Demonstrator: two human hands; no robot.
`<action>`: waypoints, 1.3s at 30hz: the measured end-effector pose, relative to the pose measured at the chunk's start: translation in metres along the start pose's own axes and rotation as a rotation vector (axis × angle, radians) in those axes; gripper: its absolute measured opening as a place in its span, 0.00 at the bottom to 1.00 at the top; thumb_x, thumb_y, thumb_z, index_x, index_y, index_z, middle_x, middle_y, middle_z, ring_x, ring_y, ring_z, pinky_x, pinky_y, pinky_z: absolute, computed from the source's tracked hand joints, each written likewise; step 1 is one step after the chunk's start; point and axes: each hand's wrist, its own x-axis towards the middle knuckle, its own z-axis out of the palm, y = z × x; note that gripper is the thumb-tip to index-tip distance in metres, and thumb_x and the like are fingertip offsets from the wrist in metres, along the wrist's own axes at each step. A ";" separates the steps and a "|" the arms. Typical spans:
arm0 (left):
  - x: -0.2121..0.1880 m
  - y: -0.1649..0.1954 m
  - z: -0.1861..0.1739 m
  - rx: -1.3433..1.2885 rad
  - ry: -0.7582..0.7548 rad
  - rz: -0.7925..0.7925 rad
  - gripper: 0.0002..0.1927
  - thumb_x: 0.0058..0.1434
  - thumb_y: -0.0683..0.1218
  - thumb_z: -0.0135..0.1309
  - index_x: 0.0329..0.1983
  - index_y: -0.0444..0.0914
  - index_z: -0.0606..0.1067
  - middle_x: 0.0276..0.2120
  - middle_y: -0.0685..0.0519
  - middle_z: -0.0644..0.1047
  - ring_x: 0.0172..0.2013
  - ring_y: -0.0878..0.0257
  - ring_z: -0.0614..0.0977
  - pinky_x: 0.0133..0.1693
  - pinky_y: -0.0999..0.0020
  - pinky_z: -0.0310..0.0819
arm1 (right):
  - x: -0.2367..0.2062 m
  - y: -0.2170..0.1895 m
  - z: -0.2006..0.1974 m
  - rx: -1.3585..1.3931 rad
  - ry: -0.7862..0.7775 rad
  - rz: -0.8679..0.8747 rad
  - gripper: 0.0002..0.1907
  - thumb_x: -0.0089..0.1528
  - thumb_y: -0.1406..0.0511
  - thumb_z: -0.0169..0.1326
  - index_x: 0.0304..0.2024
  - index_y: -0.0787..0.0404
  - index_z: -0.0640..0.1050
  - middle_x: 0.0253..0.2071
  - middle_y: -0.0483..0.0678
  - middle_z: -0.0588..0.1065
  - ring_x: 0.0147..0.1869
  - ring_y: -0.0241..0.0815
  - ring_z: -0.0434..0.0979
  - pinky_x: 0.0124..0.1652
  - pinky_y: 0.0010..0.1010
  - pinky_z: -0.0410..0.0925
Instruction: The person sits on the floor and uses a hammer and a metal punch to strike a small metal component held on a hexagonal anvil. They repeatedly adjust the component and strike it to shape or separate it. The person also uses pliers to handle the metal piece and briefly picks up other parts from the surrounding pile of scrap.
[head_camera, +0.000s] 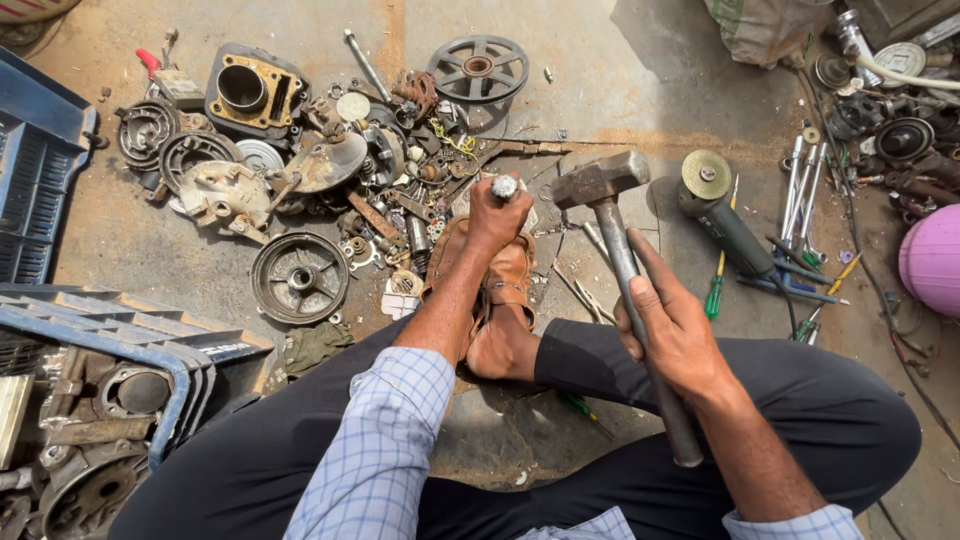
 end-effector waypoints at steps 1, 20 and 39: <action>0.003 0.000 0.000 -0.006 -0.056 -0.018 0.13 0.56 0.45 0.60 0.27 0.35 0.68 0.21 0.57 0.64 0.24 0.61 0.70 0.26 0.57 0.67 | -0.001 0.001 -0.006 0.013 0.003 -0.010 0.32 0.71 0.57 0.39 0.77 0.53 0.54 0.25 0.45 0.68 0.20 0.32 0.65 0.21 0.26 0.63; -0.007 0.011 -0.010 -0.086 -0.167 -0.008 0.14 0.56 0.41 0.54 0.20 0.36 0.62 0.17 0.57 0.64 0.22 0.69 0.64 0.25 0.62 0.58 | -0.008 0.005 -0.016 0.063 0.014 0.041 0.33 0.71 0.57 0.39 0.78 0.56 0.53 0.25 0.44 0.67 0.21 0.31 0.64 0.22 0.25 0.64; -0.028 0.030 0.006 0.011 -0.079 0.176 0.12 0.53 0.41 0.58 0.41 0.37 0.81 0.28 0.50 0.81 0.28 0.62 0.83 0.32 0.65 0.79 | -0.008 -0.026 0.010 -0.237 0.212 -0.466 0.32 0.72 0.61 0.41 0.78 0.52 0.52 0.22 0.44 0.71 0.21 0.32 0.68 0.24 0.24 0.64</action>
